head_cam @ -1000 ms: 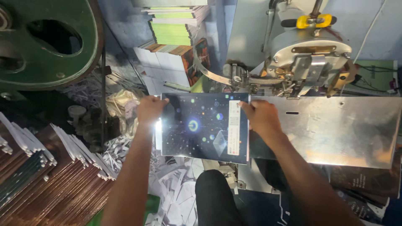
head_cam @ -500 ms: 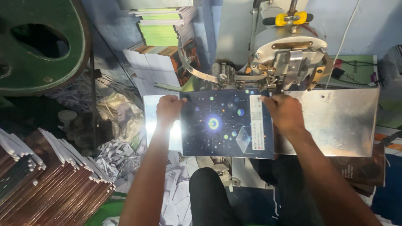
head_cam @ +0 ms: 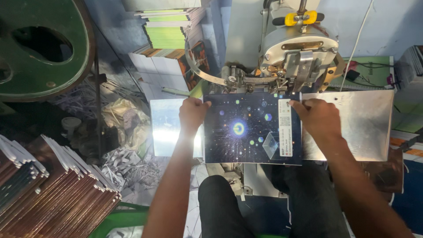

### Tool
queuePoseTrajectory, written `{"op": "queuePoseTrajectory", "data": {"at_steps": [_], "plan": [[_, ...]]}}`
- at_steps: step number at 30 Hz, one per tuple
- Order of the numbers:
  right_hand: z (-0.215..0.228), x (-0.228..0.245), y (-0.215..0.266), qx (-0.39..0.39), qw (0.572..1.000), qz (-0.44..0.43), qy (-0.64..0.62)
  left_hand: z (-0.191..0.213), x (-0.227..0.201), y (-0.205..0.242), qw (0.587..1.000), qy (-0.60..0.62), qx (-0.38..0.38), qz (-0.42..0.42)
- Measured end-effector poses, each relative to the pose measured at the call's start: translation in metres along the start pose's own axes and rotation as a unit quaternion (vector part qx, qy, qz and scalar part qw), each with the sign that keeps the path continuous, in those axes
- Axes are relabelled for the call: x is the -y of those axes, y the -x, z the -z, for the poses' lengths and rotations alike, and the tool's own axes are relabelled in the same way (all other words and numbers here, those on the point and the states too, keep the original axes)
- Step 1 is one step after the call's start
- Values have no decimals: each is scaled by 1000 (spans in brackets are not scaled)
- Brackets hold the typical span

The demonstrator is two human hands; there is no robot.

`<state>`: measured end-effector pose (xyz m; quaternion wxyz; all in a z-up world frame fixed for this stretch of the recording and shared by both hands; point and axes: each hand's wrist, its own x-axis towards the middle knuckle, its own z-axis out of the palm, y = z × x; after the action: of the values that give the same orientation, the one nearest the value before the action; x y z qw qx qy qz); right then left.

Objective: The person repeatedly picks up a book, places it into a binding machine, and then removes it to set it aside. The process is repeated for multiple books with different cover designs.

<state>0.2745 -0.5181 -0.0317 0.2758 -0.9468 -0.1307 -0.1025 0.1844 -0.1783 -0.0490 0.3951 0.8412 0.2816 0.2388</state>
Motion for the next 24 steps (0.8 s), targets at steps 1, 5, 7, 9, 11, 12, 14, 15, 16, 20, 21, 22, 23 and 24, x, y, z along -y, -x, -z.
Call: {"op": "queuePoseTrajectory", "data": {"at_steps": [1,5,7,9,11,12,14,15,16,20,21,22,23,24], "plan": [[2,-3,0,-19,999,-1,27,-2,-1,0,1000,1,-6,-17],[3,-22,-5,-165,960,183,135,-6,-7,4,1000,22,10,-4],[1,-35,-10,-183,933,281,130,-7,-13,8,999,34,24,18],[-3,-46,-12,-116,944,300,72,-8,-19,11,999,40,23,13],[-6,-54,-12,-139,928,336,78,-6,-23,13,999,32,31,3],[-6,-57,-13,-151,920,353,81,-7,-25,13,999,28,36,-3],[-5,-60,-14,-141,925,347,67,-8,-28,14,999,22,33,-4],[-4,-60,-14,-135,927,344,60,-9,-29,14,999,19,31,-4],[-3,-60,-13,-136,928,343,60,-9,-28,14,999,21,34,3],[0,-58,-12,-134,931,333,62,-14,-28,15,1000,10,18,10],[0,-57,-12,-132,933,329,63,-15,-29,16,1000,2,7,6],[0,-56,-12,-132,933,329,59,-16,-29,17,1000,11,-3,6],[1,-55,-11,-132,933,329,55,-17,-29,20,1000,21,-13,6],[2,-55,-10,-132,934,329,51,-18,-30,23,999,30,-23,5]]}}
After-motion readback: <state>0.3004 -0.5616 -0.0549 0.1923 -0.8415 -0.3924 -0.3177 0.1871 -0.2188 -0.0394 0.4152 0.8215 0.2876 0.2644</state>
